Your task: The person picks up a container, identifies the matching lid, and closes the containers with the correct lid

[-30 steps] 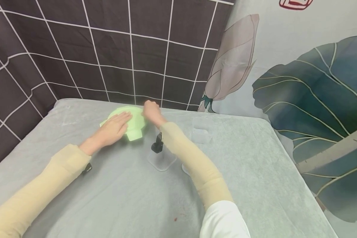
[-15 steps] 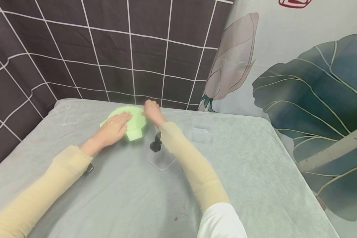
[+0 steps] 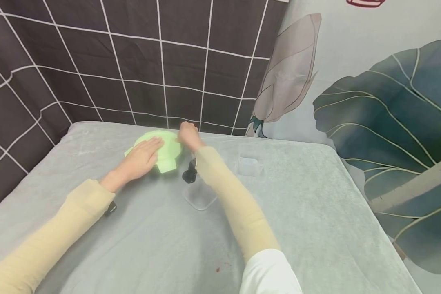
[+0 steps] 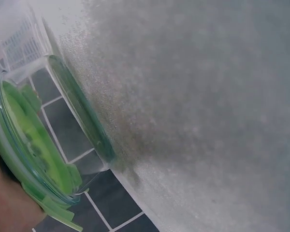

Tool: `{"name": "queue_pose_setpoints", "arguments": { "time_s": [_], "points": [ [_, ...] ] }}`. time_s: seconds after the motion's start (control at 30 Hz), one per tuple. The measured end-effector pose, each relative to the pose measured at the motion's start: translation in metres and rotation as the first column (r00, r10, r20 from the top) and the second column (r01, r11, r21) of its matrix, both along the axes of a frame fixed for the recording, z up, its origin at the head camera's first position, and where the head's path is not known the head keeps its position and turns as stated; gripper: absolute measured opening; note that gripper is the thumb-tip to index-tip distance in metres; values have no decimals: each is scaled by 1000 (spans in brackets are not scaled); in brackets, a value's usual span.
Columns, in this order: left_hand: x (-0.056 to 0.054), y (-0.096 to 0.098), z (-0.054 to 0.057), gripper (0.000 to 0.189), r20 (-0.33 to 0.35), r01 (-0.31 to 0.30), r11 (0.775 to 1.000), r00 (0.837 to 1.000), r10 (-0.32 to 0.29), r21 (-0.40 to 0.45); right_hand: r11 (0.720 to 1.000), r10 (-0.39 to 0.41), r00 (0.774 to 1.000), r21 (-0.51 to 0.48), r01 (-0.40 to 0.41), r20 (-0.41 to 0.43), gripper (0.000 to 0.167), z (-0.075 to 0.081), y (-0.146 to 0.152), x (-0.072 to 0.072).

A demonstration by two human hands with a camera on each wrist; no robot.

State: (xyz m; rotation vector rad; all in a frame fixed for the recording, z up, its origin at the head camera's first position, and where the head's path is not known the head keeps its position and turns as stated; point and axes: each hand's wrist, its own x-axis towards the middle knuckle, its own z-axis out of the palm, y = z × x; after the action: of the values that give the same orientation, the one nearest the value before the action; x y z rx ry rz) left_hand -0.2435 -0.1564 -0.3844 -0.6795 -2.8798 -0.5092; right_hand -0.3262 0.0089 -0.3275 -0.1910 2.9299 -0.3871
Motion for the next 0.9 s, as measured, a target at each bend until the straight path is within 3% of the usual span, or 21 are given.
{"name": "queue_pose_setpoints", "arguments": {
  "time_s": [0.2, 0.47, 0.7, 0.9],
  "points": [
    [-1, -2, -1, 51, 0, -6, 1000, 1000, 6, 7, 1000, -8, 999, -29, 9, 34, 30, 1, -1, -2],
    [-1, -2, -1, 51, -18, -3, 1000, 1000, 3, 3, 981, -58, 983, -172, 88, 173, 32, 2, 2, -7],
    [-2, -2, -2, 50, -22, 2, 1000, 1000, -2, -2, 978, -103, 973, -156, 136, 207, 35, 2, 1, -7],
    [-3, -1, -4, 50, -21, 1, 1000, 1000, -1, -5, 963, -122, 959, -203, 176, 256, 33, 2, 4, -9]
  ]
}}
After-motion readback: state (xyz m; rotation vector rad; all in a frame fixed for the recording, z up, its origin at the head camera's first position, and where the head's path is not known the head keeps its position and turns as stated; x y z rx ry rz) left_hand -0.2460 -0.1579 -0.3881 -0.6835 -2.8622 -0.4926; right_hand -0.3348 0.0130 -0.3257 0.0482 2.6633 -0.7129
